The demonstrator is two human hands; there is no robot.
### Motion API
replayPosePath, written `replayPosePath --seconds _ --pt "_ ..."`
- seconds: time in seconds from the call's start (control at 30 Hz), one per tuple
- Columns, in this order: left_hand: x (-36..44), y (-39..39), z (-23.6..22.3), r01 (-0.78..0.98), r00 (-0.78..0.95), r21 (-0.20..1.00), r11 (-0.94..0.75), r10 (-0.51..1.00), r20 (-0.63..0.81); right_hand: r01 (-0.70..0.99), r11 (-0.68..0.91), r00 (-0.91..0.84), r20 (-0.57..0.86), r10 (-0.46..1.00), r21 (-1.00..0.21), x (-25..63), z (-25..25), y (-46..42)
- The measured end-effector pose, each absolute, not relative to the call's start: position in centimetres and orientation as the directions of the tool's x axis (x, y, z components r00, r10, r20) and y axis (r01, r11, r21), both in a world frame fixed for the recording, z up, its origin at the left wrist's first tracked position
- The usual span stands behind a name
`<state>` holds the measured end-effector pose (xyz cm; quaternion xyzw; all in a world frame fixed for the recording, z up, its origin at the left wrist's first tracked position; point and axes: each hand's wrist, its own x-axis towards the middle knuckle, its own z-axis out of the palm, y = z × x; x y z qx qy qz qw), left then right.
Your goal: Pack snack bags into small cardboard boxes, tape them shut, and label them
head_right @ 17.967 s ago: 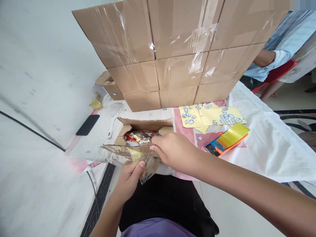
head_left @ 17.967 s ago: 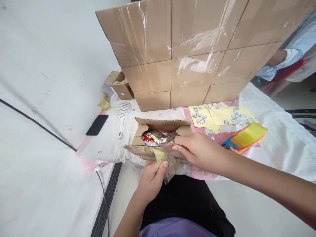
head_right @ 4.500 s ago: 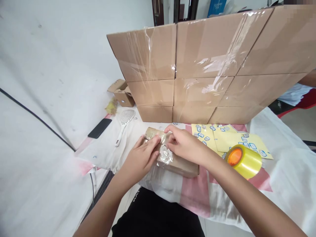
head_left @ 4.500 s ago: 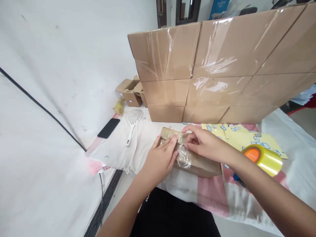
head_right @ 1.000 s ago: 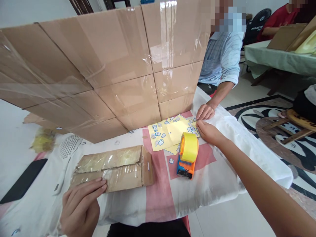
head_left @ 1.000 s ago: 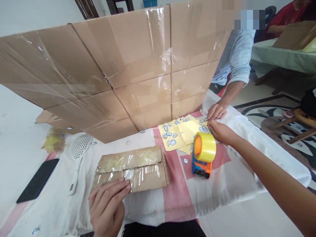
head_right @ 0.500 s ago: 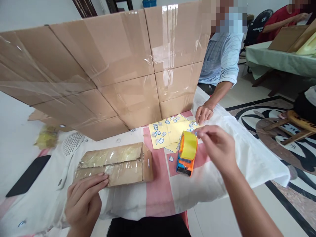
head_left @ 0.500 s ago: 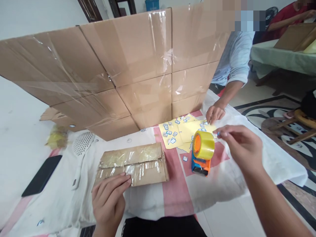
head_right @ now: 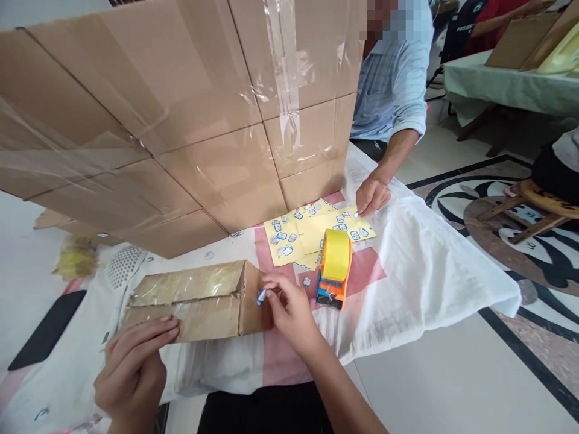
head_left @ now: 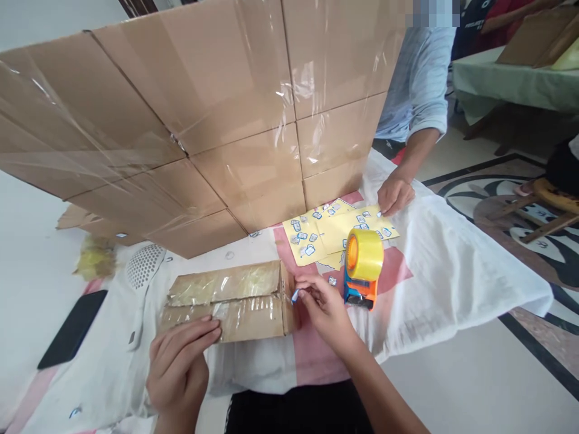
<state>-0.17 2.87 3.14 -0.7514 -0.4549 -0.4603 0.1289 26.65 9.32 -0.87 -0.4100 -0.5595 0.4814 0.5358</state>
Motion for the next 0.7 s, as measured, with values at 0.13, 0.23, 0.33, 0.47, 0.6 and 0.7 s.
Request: replayPosePath --seconds 0.13,0.23,0.33,0.47,0.6,0.7 --pt "0.0 3.0 3.0 0.807 0.12 0.251 -0.534 0.566 0.816 0.076 0.177 -0.026 0.175 0.984 -0.981 26.3 -0.3 8.5" --pt "0.3 3.1 3.0 0.81 0.093 0.261 -0.525 0.554 0.828 0.083 0.123 0.049 0.127 0.991 -0.989 25.7 -0.5 7.8" --pt "0.5 3.2 3.1 0.81 0.089 0.261 -0.525 0.55 0.831 0.03 0.062 0.109 0.065 0.992 -0.998 25.2 -0.8 7.3" --pt "0.4 3.2 3.1 0.81 0.103 0.251 -0.53 0.549 0.829 -0.069 0.062 0.162 0.05 0.985 -0.996 25.1 -1.0 7.3" --pt "0.4 3.1 3.1 0.816 0.095 0.256 -0.518 0.559 0.824 -0.164 0.057 0.071 0.045 0.996 -0.985 25.5 -0.8 7.5" --pt "0.5 3.1 3.2 0.817 0.085 0.256 -0.517 0.547 0.833 -0.203 0.026 -0.002 0.027 1.0 -0.979 25.8 -0.5 7.7"
